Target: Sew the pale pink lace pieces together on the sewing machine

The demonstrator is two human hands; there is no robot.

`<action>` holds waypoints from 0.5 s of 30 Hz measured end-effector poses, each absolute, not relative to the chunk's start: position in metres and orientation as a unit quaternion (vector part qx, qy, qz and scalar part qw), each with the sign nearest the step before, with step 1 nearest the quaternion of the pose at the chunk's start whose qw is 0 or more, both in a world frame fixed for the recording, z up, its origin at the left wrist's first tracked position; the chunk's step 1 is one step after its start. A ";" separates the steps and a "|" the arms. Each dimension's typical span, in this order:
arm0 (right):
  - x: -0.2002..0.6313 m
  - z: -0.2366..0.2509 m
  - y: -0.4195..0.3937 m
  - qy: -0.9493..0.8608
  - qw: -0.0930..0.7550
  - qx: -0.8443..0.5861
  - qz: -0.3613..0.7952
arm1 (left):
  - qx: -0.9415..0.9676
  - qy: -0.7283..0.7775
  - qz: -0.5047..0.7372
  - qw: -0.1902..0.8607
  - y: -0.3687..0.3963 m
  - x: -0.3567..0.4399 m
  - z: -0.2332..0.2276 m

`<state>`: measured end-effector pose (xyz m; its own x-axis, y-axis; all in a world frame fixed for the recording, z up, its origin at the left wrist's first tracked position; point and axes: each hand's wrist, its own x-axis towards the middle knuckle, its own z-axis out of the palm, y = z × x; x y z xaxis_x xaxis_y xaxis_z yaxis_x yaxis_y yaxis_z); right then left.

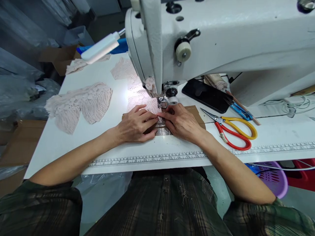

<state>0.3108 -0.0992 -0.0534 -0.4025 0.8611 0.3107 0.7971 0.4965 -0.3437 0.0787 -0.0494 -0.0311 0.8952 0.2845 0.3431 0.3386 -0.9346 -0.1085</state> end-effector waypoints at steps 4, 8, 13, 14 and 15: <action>0.308 -0.050 -0.098 -0.825 0.203 -0.523 0.069 | -0.970 -0.164 -0.159 0.078 -0.047 0.079 -0.032; 0.307 -0.047 -0.094 -0.825 0.182 -0.533 0.053 | -0.969 -0.171 -0.161 0.075 -0.045 0.077 -0.032; 0.308 -0.046 -0.093 -0.822 0.173 -0.540 0.050 | -0.969 -0.172 -0.156 0.088 -0.044 0.078 -0.033; 0.309 -0.046 -0.094 -0.824 0.182 -0.534 0.054 | -0.969 -0.173 -0.155 0.089 -0.043 0.078 -0.033; 0.309 -0.046 -0.095 -0.826 0.192 -0.526 0.058 | -0.969 -0.172 -0.153 0.089 -0.043 0.079 -0.033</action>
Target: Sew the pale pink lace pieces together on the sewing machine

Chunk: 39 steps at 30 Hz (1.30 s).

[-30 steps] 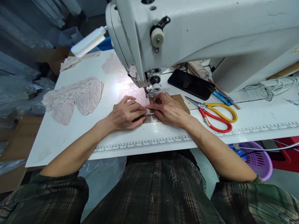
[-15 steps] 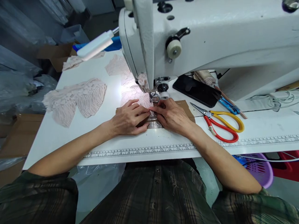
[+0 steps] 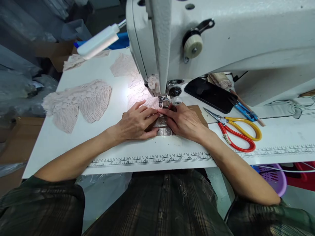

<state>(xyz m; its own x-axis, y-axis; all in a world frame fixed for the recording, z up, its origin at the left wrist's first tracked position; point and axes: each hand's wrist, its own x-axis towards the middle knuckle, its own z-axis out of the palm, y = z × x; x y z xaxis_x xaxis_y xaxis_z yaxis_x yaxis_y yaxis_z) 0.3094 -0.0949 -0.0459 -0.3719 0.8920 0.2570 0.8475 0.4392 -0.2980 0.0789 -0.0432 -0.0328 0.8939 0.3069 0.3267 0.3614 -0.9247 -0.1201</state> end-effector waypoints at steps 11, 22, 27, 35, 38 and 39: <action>0.309 -0.048 -0.096 -0.824 0.191 -0.530 0.055 | -0.969 -0.194 -0.146 0.043 -0.035 0.079 -0.037; 0.311 -0.052 -0.097 -0.830 0.209 -0.514 0.055 | -0.970 -0.189 -0.140 0.060 -0.032 0.079 -0.034; 0.311 -0.052 -0.099 -0.830 0.207 -0.515 0.055 | -0.971 -0.188 -0.130 0.062 -0.032 0.080 -0.030; 0.306 -0.049 -0.099 -0.824 0.200 -0.528 0.049 | -0.972 -0.189 -0.126 0.064 -0.028 0.078 -0.029; 0.305 -0.048 -0.099 -0.825 0.190 -0.531 0.047 | -0.971 -0.192 -0.128 0.059 -0.028 0.078 -0.029; 0.305 -0.047 -0.098 -0.826 0.188 -0.530 0.046 | -0.971 -0.192 -0.129 0.056 -0.027 0.078 -0.029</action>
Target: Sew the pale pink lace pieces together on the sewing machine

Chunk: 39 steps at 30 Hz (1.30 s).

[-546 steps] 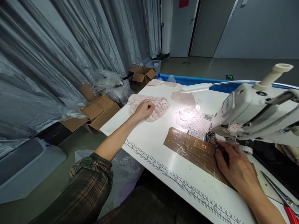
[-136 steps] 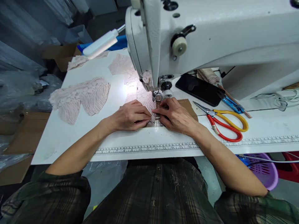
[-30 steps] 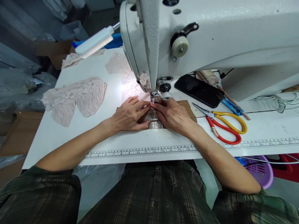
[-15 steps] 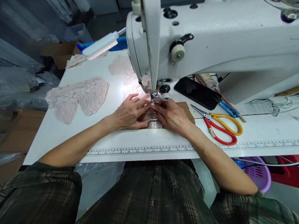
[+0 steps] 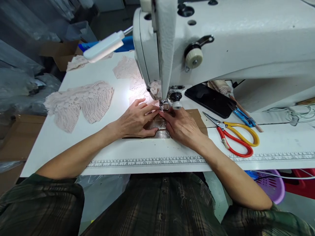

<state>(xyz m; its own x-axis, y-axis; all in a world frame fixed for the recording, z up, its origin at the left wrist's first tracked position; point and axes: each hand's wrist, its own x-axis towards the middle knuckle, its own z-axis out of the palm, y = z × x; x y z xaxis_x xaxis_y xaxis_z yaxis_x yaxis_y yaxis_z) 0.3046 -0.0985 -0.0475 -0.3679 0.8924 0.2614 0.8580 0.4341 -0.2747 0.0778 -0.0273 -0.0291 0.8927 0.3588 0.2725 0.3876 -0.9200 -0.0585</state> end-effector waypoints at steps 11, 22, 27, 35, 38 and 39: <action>0.298 -0.043 -0.096 -0.823 0.174 -0.539 0.039 | -0.972 -0.190 -0.127 0.048 -0.020 0.075 -0.029; 0.322 -0.018 -0.089 -0.771 0.206 -0.560 0.225 | -0.974 -0.194 -0.113 0.034 -0.015 0.074 -0.032; 0.328 -0.017 -0.070 -0.664 0.253 -0.623 0.326 | -0.973 -0.192 -0.125 0.014 -0.012 0.074 -0.034; 0.324 -0.026 -0.082 -0.690 0.246 -0.627 0.263 | -0.968 -0.220 -0.118 -0.007 -0.016 0.073 -0.036; 0.320 -0.024 -0.090 -0.688 0.243 -0.639 0.244 | -0.965 -0.236 -0.112 -0.013 -0.017 0.073 -0.037; 0.320 -0.024 -0.092 -0.686 0.248 -0.642 0.237 | -0.964 -0.239 -0.111 -0.016 -0.017 0.073 -0.038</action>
<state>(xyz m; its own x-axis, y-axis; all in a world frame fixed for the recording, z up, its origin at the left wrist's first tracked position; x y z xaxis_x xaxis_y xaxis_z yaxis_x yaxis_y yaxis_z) 0.3197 -0.0918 -0.0244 -0.0532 0.9979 0.0363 0.7630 0.0641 -0.6432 0.0729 -0.0168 -0.0378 0.8608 0.4653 0.2063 0.4580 -0.8849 0.0849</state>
